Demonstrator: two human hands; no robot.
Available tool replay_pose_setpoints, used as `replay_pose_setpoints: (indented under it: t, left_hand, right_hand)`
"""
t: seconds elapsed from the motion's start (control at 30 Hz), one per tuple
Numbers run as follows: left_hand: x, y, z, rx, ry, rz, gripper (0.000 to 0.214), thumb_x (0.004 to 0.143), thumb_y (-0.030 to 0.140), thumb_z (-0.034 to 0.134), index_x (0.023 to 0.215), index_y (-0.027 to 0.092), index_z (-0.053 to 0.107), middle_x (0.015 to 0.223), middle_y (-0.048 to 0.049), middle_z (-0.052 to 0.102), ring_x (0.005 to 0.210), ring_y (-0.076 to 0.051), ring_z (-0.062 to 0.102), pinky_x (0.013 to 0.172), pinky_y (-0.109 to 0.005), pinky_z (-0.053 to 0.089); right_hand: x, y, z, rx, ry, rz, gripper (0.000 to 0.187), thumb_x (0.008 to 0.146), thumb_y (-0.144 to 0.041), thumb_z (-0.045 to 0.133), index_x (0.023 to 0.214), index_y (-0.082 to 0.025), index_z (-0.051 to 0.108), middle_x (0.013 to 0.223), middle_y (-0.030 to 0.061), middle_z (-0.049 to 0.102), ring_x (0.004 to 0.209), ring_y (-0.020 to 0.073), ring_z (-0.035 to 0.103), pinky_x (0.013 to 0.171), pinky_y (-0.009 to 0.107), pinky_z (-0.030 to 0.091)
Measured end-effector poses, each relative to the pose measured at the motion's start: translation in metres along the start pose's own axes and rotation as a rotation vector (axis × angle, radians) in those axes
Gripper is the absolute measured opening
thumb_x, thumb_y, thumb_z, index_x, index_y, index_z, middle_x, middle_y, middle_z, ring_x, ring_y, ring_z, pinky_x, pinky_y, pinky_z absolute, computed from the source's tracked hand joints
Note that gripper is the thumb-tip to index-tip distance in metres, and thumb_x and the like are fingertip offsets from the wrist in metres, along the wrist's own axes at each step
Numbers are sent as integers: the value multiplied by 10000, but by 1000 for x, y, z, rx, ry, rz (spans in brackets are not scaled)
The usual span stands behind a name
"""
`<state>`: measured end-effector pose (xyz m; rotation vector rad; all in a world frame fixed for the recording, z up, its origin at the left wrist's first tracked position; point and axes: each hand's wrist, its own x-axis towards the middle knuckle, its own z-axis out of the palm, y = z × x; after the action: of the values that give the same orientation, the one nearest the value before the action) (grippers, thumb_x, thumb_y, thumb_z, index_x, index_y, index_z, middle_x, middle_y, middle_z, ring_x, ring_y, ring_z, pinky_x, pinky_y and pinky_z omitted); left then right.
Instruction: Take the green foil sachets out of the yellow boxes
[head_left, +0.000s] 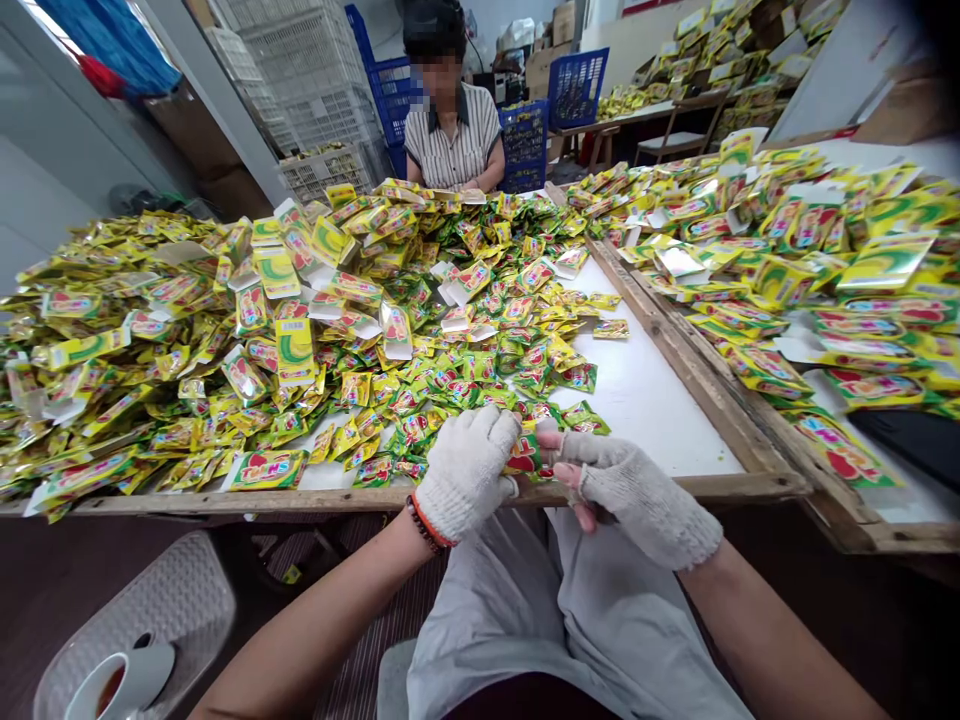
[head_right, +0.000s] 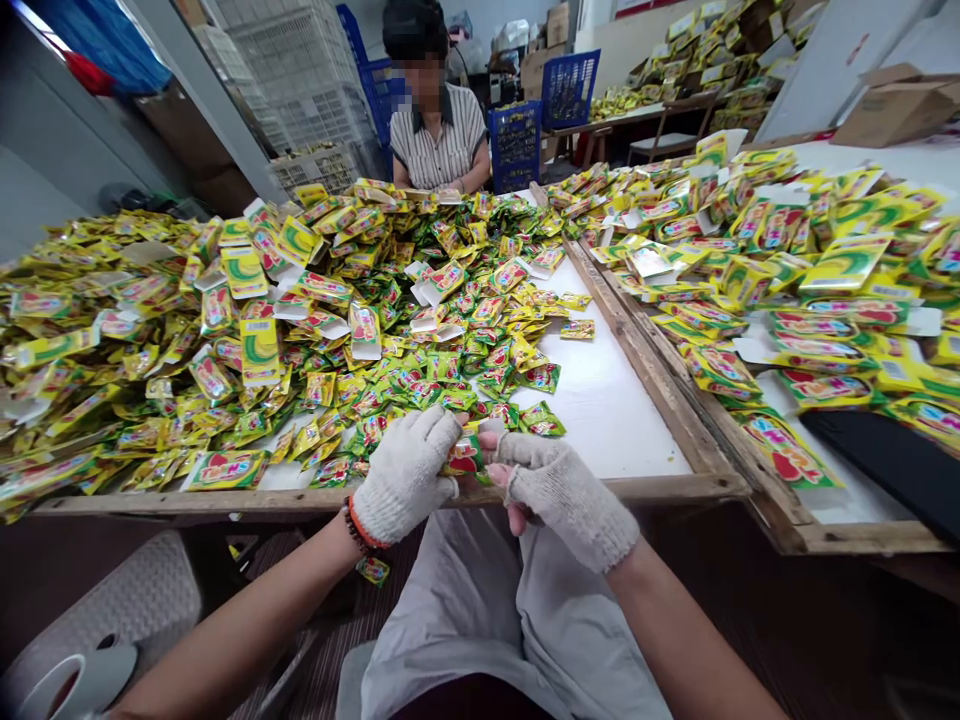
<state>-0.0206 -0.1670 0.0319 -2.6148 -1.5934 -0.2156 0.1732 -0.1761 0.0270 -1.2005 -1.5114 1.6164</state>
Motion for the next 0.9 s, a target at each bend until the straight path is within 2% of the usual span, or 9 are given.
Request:
replay_pose_setpoints:
  t: [0.1,0.2,0.27,0.33,0.47,0.63,0.7,0.8,0.9]
  left_hand:
    - [0,4,2,-65,-12,31,630,677,292,695,1258,220,462,1186,-99,542,1068,-294,513,880,-426,439]
    - [-3,3,3,-265,65,86,737,677,372,725,1324,213,412,1215,-124,514,1111,-305,503,919,-441,438]
    - [-6,-2,2,-501,184,28,826,676,444,735,1370,206,355,1257,-132,486,1127,-286,503,953,-425,434]
    - [-8,-9,0,-763,222,-112,770,703,489,712,1340,202,386,1233,-116,515,1074,-247,539,933,-387,452]
    - [-10,-19,0,-1124,-37,-315,423,771,498,642,1017,160,578,866,-36,629,754,-153,582,675,-265,470]
    - [-8,-18,8,-1143,-65,-319,366,733,473,686,890,156,591,739,5,584,663,-116,524,590,-220,407]
    - [-5,-17,8,-1133,-54,-262,405,725,464,695,976,166,586,833,-16,606,728,-132,549,624,-224,429]
    - [7,-29,1,-1147,50,-180,509,748,450,676,1157,190,521,1037,-64,600,822,-143,572,688,-231,462]
    - [27,-68,-7,-1002,239,-252,391,794,433,617,1074,169,552,973,-55,599,732,-111,548,643,-209,448]
  right_hand:
    - [-2,4,3,114,-135,48,369,828,-443,537,1026,-140,603,408,-52,519,319,58,332,369,182,199]
    - [1,7,8,165,-175,54,273,832,-444,541,842,-171,555,425,-56,513,323,54,359,366,181,173]
    - [3,6,9,162,-137,36,259,841,-433,535,812,-175,538,433,-56,506,339,57,383,376,186,176]
    - [3,5,10,137,-77,11,256,858,-427,516,818,-174,535,425,-58,497,348,55,361,387,193,181]
    - [5,5,10,-30,25,-2,248,860,-401,504,744,-182,517,397,-52,490,365,63,352,403,200,220]
    - [15,14,11,-380,184,-91,289,813,-400,557,613,-192,535,462,-39,500,438,92,457,449,223,318]
    - [21,16,3,-417,209,-85,311,778,-422,599,573,-195,538,451,-36,488,433,100,453,442,236,316]
    - [25,9,-30,-147,341,-113,248,744,-436,646,688,-196,627,516,-4,564,449,119,481,439,255,340]
    - [25,-8,-78,179,638,-371,218,845,-437,509,897,-263,631,999,57,665,725,135,606,596,281,452]
